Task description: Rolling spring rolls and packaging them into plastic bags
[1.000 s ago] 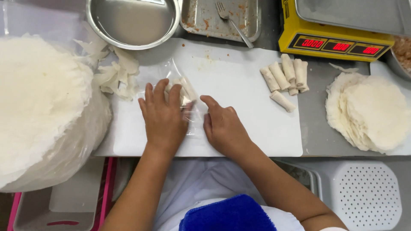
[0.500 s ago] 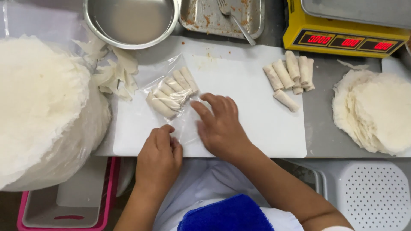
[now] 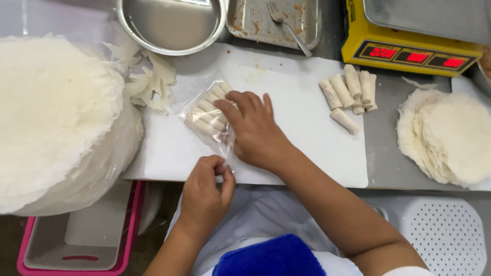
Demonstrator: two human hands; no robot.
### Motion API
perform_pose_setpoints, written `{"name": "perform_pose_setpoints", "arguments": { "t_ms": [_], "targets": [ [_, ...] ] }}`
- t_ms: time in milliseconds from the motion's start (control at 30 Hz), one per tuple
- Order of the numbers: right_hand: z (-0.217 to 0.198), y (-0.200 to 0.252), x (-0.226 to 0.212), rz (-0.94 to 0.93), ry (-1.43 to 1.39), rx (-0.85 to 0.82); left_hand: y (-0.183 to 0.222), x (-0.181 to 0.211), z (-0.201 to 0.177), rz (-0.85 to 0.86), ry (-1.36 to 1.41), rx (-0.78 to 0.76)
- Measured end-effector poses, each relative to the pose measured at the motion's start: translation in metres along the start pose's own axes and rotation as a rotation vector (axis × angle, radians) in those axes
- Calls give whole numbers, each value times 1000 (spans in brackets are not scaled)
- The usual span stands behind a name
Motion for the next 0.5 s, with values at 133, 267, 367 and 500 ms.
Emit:
{"name": "perform_pose_setpoints", "arguments": {
  "t_ms": [133,267,367,500],
  "targets": [
    [16,-1,3,-16,95,91,-1,15,4,143,27,12],
    [13,-2,-4,-66,33,226,-3,15,8,156,-9,-26],
    [17,0,0,-92,-24,227,-9,18,-2,120,4,-84],
    [9,9,3,-11,-114,93,-54,-20,-52,-47,-116,-1]
  ]
}}
Point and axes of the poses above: each hand's wrist, its own y-axis away from the middle knuckle, its own z-axis out of the palm, x = y × z, the point moved 5 cm from there along -y, towards the middle knuckle, and after that the axes turned 15 degrees about -z, right-handed, at the moved point
